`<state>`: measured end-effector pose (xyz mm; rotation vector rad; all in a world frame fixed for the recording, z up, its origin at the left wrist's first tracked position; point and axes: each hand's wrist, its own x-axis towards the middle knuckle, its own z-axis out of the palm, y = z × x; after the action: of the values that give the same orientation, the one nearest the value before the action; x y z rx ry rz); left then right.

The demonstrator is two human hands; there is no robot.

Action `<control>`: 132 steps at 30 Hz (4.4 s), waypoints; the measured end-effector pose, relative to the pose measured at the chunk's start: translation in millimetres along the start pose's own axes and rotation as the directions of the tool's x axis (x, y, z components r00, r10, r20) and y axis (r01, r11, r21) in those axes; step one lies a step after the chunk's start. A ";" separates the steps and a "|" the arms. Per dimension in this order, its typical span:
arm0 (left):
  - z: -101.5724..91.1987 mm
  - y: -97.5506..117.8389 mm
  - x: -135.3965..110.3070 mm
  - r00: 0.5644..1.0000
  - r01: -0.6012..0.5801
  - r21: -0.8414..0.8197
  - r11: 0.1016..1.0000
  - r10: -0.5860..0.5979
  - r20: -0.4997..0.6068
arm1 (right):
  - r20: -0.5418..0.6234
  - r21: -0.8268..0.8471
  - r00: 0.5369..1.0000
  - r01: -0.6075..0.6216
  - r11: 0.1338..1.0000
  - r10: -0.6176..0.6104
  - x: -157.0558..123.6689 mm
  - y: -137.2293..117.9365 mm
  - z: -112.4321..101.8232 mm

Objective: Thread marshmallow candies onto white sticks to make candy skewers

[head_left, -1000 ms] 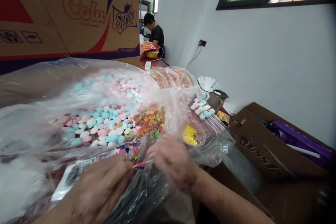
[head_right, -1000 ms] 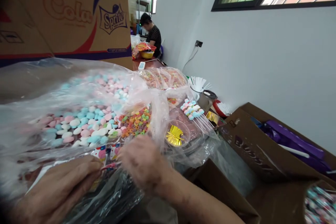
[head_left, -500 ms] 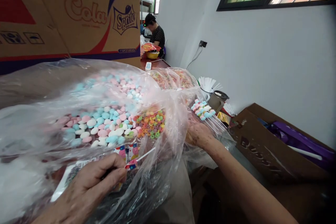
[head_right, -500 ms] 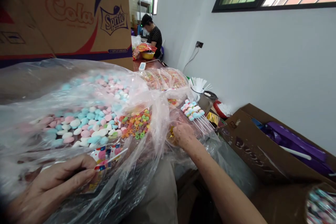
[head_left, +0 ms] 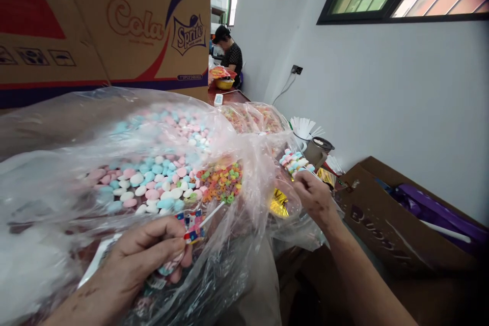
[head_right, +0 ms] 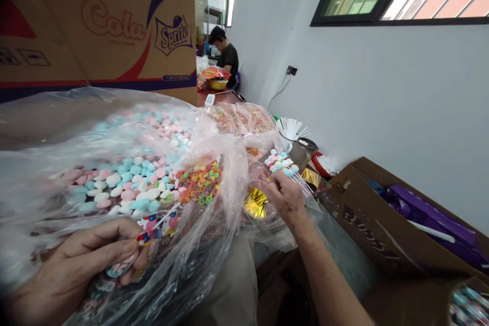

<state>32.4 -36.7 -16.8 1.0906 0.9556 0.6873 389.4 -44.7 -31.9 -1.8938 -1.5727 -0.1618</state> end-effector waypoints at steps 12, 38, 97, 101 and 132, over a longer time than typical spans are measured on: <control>11.5 4.7 1.6 0.999 -0.010 -0.190 0.982 0.016 0.029 | -0.192 0.363 0.981 0.079 0.928 -0.009 13.4 -63.7 17.1; -11.9 5.2 -8.2 0.976 0.067 -0.083 0.994 -0.083 -0.199 | 0.502 -0.287 0.842 0.379 0.880 -0.198 -7.9 11.8 -2.2; -19.3 7.4 34.9 0.988 -0.042 0.354 0.934 -0.014 0.156 | -0.053 0.120 0.344 0.934 0.336 -0.938 -35.3 -155.3 64.9; -25.5 13.2 43.1 0.888 0.073 0.417 0.906 -0.249 0.386 | 0.098 0.275 0.188 0.939 0.208 -0.977 -23.7 -154.5 55.4; -41.4 49.1 22.2 0.947 -0.306 -0.582 0.753 0.306 -0.101 | -0.195 0.518 0.857 0.503 0.692 -0.477 -26.4 -195.6 86.0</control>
<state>4.7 15.6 16.6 0.6800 0.4919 1.1677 177.3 -7.8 -32.1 -0.9847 -1.8219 0.0287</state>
